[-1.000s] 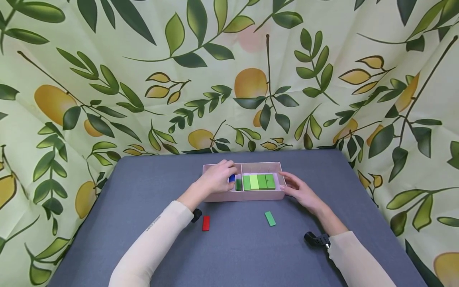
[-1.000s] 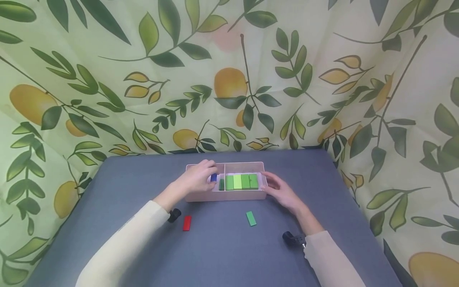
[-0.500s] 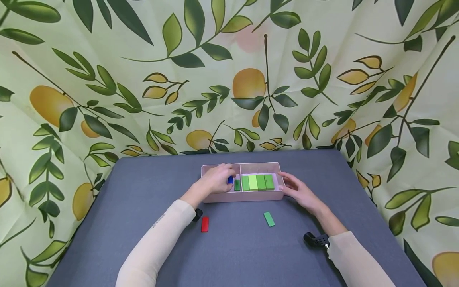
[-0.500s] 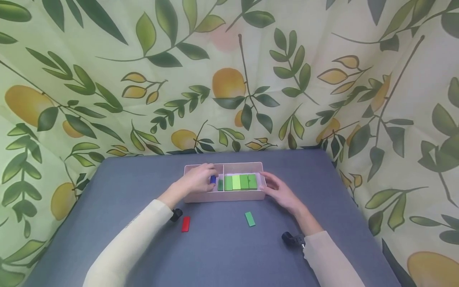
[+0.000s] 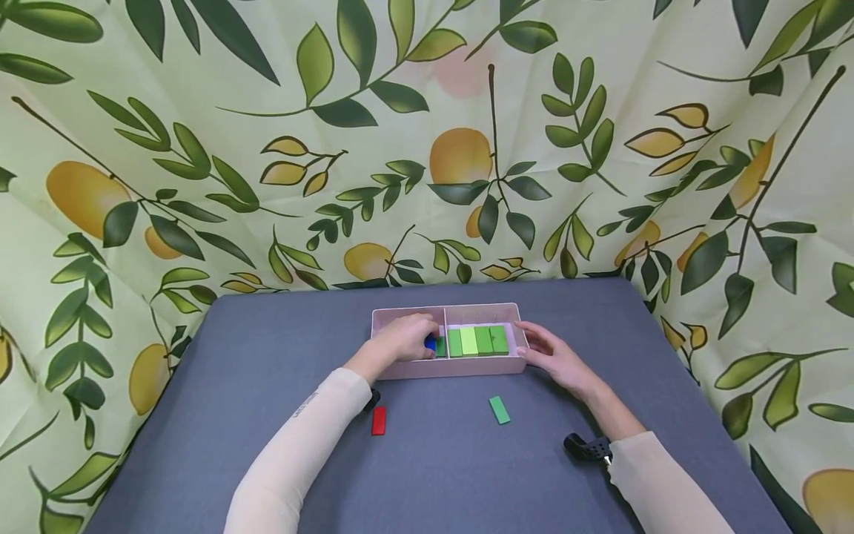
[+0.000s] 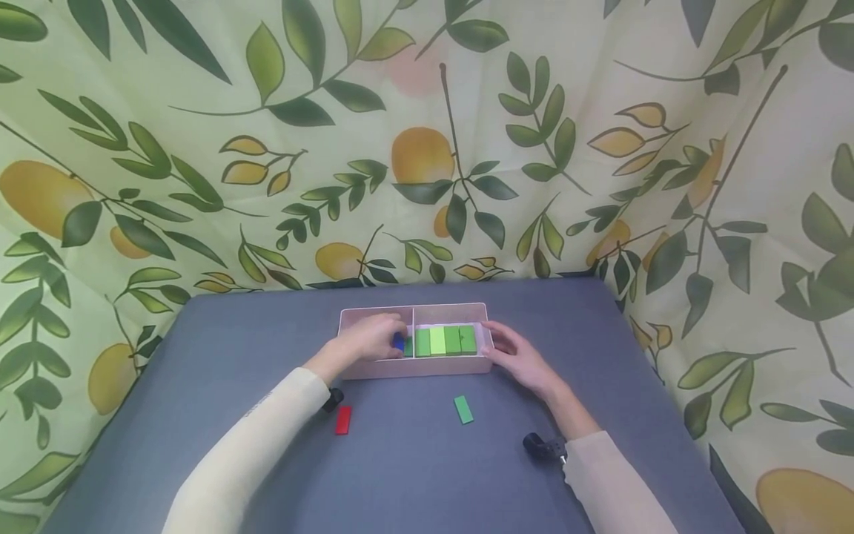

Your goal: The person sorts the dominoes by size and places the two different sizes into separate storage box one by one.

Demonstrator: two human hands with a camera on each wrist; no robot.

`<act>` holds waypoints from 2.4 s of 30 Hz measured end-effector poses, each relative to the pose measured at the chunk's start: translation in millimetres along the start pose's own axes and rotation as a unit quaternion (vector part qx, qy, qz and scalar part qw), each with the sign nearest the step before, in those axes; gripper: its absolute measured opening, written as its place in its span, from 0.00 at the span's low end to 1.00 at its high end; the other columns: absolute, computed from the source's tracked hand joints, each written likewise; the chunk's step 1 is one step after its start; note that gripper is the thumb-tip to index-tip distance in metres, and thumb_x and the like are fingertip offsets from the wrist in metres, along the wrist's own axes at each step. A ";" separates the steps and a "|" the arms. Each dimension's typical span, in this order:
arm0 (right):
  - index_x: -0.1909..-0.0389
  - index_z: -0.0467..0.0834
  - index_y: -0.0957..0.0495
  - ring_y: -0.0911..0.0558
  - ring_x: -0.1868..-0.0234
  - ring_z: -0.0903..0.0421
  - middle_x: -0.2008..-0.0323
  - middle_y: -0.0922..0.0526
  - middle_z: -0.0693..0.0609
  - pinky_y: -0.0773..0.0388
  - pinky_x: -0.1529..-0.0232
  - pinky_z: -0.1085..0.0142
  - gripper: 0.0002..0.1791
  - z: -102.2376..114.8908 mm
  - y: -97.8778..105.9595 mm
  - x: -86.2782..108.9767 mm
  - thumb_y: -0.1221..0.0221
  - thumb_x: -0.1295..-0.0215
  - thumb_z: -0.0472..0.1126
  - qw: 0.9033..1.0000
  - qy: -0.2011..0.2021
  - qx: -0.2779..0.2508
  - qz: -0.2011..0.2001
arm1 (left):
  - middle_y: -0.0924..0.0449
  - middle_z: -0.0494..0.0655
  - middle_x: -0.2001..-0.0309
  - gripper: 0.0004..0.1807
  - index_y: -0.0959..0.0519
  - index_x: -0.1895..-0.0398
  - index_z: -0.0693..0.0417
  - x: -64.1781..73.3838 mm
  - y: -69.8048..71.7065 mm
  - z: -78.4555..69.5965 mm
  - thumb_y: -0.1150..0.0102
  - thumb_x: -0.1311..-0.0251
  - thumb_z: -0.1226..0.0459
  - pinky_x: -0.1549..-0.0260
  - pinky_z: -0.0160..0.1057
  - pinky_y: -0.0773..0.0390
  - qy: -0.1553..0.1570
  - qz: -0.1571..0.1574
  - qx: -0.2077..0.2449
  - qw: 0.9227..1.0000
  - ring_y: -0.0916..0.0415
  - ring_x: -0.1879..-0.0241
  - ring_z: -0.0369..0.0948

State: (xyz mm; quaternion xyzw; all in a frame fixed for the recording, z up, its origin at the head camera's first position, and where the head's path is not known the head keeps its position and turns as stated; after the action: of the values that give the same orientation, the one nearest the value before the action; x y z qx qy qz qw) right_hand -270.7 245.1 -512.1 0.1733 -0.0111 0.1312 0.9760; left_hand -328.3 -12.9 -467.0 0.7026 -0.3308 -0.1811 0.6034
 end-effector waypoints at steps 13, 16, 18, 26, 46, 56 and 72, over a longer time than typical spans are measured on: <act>0.22 0.48 0.41 0.32 0.31 0.37 0.27 0.37 0.36 0.36 0.33 0.43 0.35 1.6 -3.3 -1.0 0.40 0.26 0.49 1.000 -0.001 -0.012 0.003 | 0.19 0.42 0.57 0.18 0.16 0.50 0.51 3.4 -0.1 9.8 0.29 0.39 0.53 0.53 0.41 0.22 0.030 -0.020 0.009 0.999 0.25 0.59 0.39; 0.22 0.48 0.41 0.33 0.31 0.37 0.27 0.37 0.35 0.38 0.33 0.41 0.36 1.8 -3.3 -0.8 0.40 0.26 0.49 1.000 -0.001 -0.014 0.002 | 0.19 0.43 0.56 0.16 0.16 0.51 0.50 7.0 5.1 9.3 0.30 0.38 0.54 0.52 0.42 0.21 0.028 -0.036 -0.001 0.999 0.24 0.58 0.40; 0.23 0.48 0.40 0.33 0.31 0.37 0.27 0.37 0.36 0.38 0.32 0.41 0.36 1.8 -3.0 -0.6 0.39 0.27 0.50 1.000 -0.004 -0.015 0.001 | 0.18 0.43 0.54 0.16 0.16 0.50 0.50 10.0 9.5 7.4 0.31 0.37 0.54 0.51 0.43 0.21 0.026 -0.046 -0.005 0.999 0.23 0.56 0.41; 0.22 0.47 0.41 0.34 0.30 0.37 0.27 0.38 0.36 0.37 0.32 0.43 0.36 2.3 -2.2 0.2 0.40 0.26 0.49 1.000 -0.001 -0.011 0.002 | 0.17 0.46 0.49 0.16 0.16 0.48 0.52 22.1 28.3 -7.3 0.33 0.35 0.55 0.47 0.46 0.21 0.003 -0.066 -0.021 0.998 0.22 0.48 0.45; 0.22 0.44 0.42 0.33 0.31 0.37 0.28 0.37 0.33 0.30 0.41 0.68 0.35 4.7 -0.9 1.4 0.41 0.25 0.46 1.000 0.012 -0.020 0.006 | 0.20 0.44 0.62 0.10 0.15 0.59 0.52 69.8 65.2 -42.2 0.33 0.36 0.57 0.57 0.42 0.22 -0.085 -0.141 -0.111 0.980 0.23 0.60 0.42; 0.23 0.45 0.41 0.33 0.30 0.39 0.27 0.36 0.35 0.31 0.41 0.69 0.35 4.1 -1.4 1.0 0.40 0.25 0.47 1.000 0.006 -0.015 0.005 | 0.19 0.44 0.60 0.10 0.14 0.57 0.52 101.9 66.0 -47.4 0.31 0.38 0.59 0.60 0.41 0.20 -0.095 -0.170 -0.095 0.976 0.23 0.60 0.42; 0.22 0.45 0.41 0.34 0.29 0.38 0.27 0.37 0.35 0.32 0.44 0.75 0.35 3.6 0.2 1.5 0.41 0.25 0.47 1.000 0.007 -0.020 0.004 | 0.21 0.42 0.64 0.10 0.16 0.61 0.52 143.0 38.3 -37.2 0.27 0.41 0.58 0.63 0.38 0.21 -0.077 -0.179 -0.047 0.980 0.26 0.64 0.39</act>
State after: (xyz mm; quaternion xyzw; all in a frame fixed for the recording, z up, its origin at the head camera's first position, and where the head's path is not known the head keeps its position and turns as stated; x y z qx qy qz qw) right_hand -269.2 244.4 -508.5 0.1533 -0.0078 0.1359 0.9788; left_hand -211.2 -85.6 -401.6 0.7053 -0.2364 -0.3553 0.5661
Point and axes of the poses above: each hand's wrist, its own x-axis away from the middle knuckle, its own y-axis out of the back of the hand, z = x × y, the point moved 7 cm from there along -x, towards the middle knuckle
